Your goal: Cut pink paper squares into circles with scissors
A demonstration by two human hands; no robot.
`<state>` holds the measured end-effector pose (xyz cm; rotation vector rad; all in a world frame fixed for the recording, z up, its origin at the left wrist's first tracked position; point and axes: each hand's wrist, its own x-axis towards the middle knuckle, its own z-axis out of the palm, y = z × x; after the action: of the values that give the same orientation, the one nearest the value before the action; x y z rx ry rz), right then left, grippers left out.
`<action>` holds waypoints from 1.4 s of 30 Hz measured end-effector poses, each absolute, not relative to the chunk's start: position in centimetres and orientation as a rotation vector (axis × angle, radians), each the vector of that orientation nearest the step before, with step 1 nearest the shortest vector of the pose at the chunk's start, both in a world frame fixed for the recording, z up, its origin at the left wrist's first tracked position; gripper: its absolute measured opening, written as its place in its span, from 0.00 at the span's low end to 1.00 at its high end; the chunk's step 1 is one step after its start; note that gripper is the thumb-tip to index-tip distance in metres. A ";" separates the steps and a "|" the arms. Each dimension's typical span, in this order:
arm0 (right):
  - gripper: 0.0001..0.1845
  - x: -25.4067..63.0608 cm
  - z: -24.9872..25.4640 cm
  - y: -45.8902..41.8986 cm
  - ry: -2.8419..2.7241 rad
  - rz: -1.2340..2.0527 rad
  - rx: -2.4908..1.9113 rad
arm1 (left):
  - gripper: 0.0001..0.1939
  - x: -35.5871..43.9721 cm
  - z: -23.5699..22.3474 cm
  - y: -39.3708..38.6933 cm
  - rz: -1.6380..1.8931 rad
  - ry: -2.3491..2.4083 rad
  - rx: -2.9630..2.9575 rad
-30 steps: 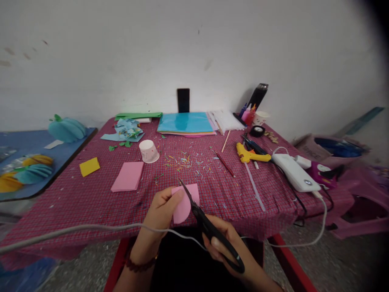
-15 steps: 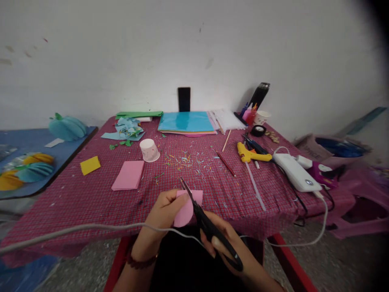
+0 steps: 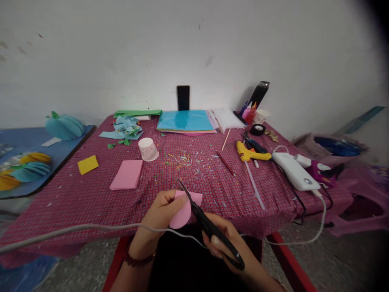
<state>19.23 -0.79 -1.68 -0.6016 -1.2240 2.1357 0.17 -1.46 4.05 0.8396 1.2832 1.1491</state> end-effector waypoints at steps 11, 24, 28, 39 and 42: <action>0.36 19.5 -1.0 -0.7 -1.260 2.158 -0.718 | 0.17 -0.6 4.2 -1.6 1.081 1.230 0.943; 0.36 19.7 -1.5 -0.6 -1.349 2.108 -0.708 | 0.19 -0.2 4.8 -1.7 1.118 1.325 0.901; 0.36 19.6 -1.6 -0.7 -1.306 2.127 -0.685 | 0.19 -0.3 4.7 -1.8 1.090 1.366 0.967; 0.33 19.5 -1.1 -0.5 -1.354 2.091 -0.684 | 0.19 -0.7 4.7 -1.9 1.042 1.355 1.050; 0.33 19.6 -1.2 -0.4 -1.365 2.097 -0.658 | 0.20 -0.9 4.6 -1.8 1.008 1.360 1.068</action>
<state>19.62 -0.42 -1.16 -0.6584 -1.3655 2.0966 -0.95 -1.82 4.62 1.0679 1.3596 1.0079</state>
